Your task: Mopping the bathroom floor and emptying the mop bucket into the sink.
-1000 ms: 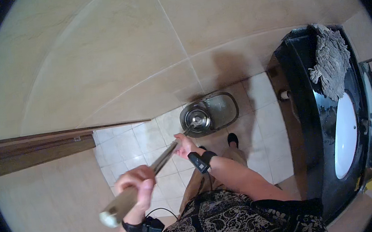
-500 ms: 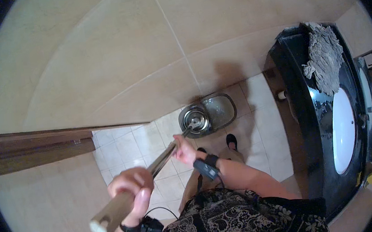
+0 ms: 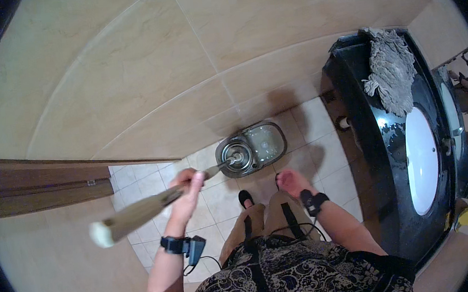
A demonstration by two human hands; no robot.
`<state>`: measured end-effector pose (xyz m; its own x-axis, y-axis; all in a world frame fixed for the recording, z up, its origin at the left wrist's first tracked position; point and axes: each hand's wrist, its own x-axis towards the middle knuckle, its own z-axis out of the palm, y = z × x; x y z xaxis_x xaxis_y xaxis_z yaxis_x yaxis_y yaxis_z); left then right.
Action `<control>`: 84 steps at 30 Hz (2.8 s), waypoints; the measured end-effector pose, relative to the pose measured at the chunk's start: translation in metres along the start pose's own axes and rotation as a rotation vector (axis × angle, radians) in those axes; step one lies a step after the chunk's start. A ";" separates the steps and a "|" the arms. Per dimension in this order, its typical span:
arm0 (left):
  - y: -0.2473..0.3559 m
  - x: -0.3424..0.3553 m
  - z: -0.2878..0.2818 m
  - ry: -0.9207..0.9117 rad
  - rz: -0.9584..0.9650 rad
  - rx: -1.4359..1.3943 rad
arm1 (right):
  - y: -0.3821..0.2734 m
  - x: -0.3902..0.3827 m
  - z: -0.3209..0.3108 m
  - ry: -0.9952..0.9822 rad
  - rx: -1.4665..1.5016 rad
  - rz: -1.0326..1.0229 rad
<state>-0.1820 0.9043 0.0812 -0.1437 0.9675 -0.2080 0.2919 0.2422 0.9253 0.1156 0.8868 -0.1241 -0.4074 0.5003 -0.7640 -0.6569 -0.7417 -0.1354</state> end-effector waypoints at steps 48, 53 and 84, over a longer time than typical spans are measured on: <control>-0.093 0.007 -0.205 0.564 0.032 -0.087 | 0.038 -0.087 -0.064 0.594 -0.135 -0.168; -0.174 0.059 -0.225 0.546 -0.065 -0.136 | 0.048 -0.087 -0.051 0.540 -0.135 -0.146; -0.407 -0.014 -0.121 0.142 -1.015 0.310 | -0.016 -0.060 -0.081 0.631 -0.402 -0.043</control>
<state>-0.4134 0.7832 -0.2541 -0.5574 0.2903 -0.7778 0.1986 0.9563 0.2145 0.2021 0.8322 -0.1270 0.1339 0.2714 -0.9531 -0.3326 -0.8937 -0.3012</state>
